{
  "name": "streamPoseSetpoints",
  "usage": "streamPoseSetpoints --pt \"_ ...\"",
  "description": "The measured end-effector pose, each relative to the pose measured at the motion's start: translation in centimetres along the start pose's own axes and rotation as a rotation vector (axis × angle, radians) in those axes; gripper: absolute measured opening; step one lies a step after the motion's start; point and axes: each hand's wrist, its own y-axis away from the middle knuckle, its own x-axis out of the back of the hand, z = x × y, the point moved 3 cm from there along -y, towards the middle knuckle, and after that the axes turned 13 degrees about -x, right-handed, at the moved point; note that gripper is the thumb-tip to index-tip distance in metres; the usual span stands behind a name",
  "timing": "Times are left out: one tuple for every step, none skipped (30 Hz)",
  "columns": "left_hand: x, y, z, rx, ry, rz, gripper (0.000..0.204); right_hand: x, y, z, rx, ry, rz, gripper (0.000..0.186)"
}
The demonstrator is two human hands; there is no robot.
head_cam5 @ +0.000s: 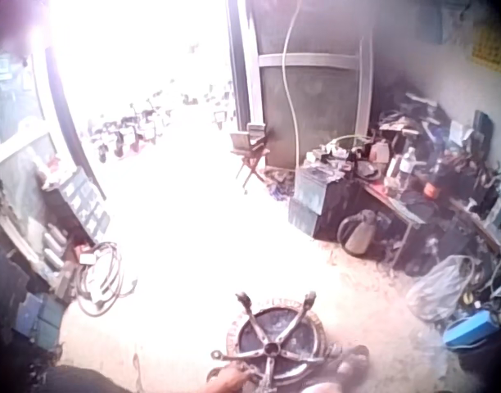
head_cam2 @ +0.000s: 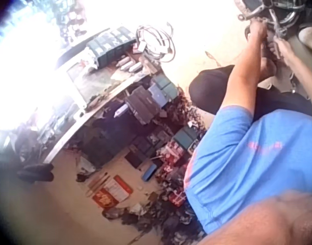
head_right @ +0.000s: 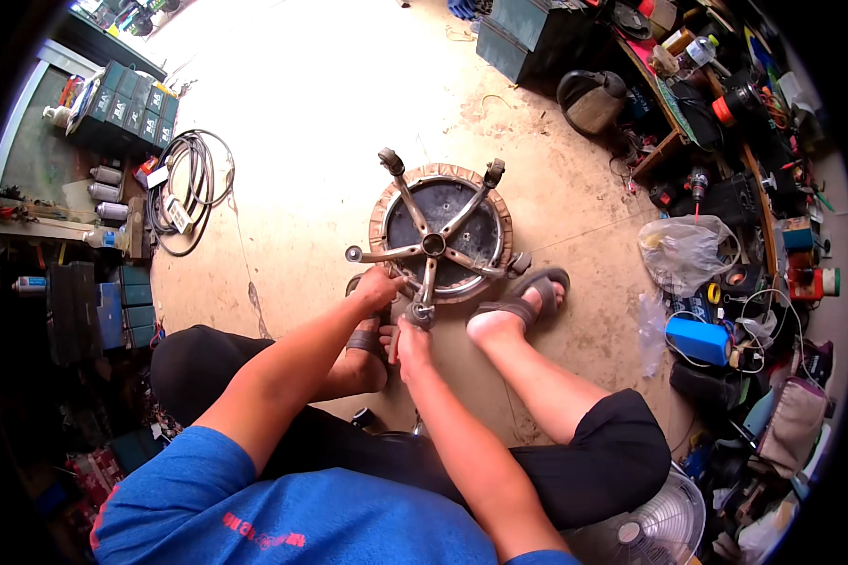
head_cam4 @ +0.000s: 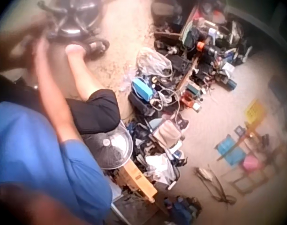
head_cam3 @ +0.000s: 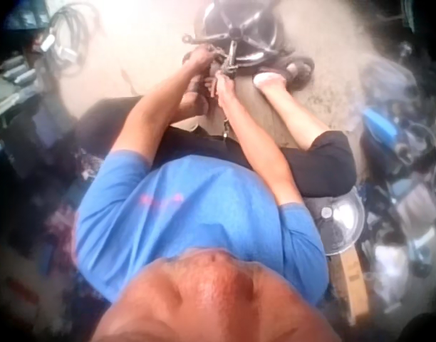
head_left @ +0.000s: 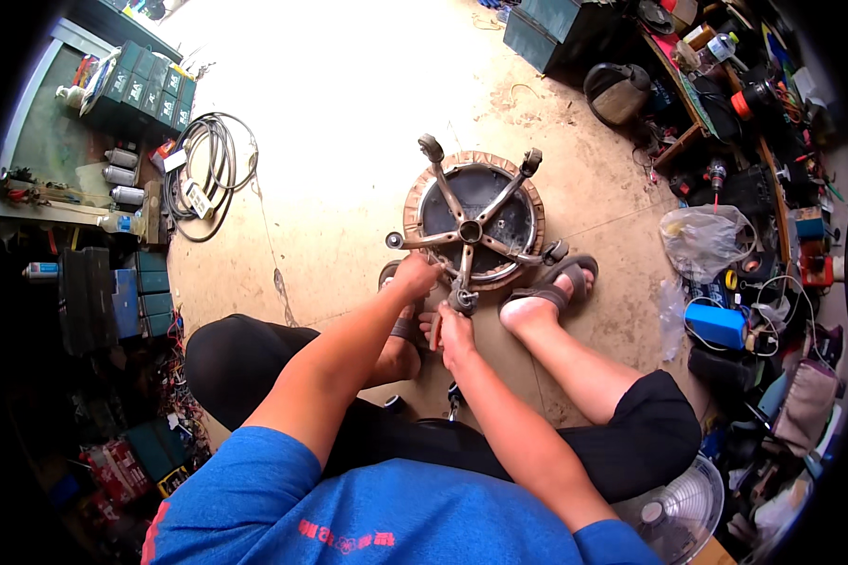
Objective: The person disassembles the base and seat of an office chair, removes small metal parts, uses a power drill on the seat bottom, and carries the components outside to a disposal bag.
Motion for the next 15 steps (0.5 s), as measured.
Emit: streamPoseSetpoints --pt "-0.5 0.2 0.2 0.036 0.104 -0.043 0.035 0.6 0.0 0.0 0.032 0.018 0.002 0.035" --pt "-1.0 0.4 0.5 0.050 0.157 -0.050 0.034 1.6 0.0 -0.2 0.080 -0.023 0.030 0.035" --pt "-2.0 0.6 0.6 0.066 0.206 -0.060 0.033 2.7 0.2 -0.3 0.126 -0.068 0.058 0.035" --pt "-3.3 1.0 0.6 0.084 0.263 -0.076 0.031 4.0 0.5 -0.5 0.168 -0.110 0.095 0.035" --pt "-5.5 0.8 -0.2 0.104 0.320 -0.116 0.026 5.2 0.7 -0.7 0.180 -0.082 0.118 0.034" --pt "-6.8 1.1 0.7 0.131 0.386 -0.120 0.022 6.8 0.9 -1.3 0.200 -0.065 0.148 0.033" --pt "-7.6 2.0 1.5 0.148 0.416 -0.039 0.023 7.7 1.5 -1.7 0.200 0.019 0.215 0.030" --pt "-8.1 2.6 2.1 0.165 0.447 0.041 0.024 7.9 1.8 -2.0 0.188 0.065 0.194 0.029" --pt "-8.9 2.5 1.3 0.116 0.405 0.092 0.024 7.9 2.3 -2.0 0.166 0.122 0.165 0.029" --pt "-9.8 1.7 -0.6 0.066 0.360 0.154 0.024 7.5 2.6 -2.1 0.149 0.185 0.127 0.028" --pt "-10.2 1.1 -1.4 0.009 0.314 0.210 0.025 7.1 2.3 -1.8 0.095 0.245 0.136 0.026" --pt "-10.0 1.0 -0.6 -0.026 0.237 0.219 0.025 7.2 1.9 -1.8 0.084 0.284 0.131 0.026" --pt "-9.3 1.0 0.8 -0.059 0.158 0.233 0.025 7.0 1.7 -2.0 0.073 0.324 0.120 0.027" --pt "-8.6 1.1 2.0 -0.091 0.079 0.247 0.026 6.8 1.4 -2.1 0.062 0.366 0.109 0.027" --pt "-8.2 0.9 2.0 -0.097 0.069 0.253 0.025 6.1 1.8 -2.6 0.088 0.375 0.139 0.030"
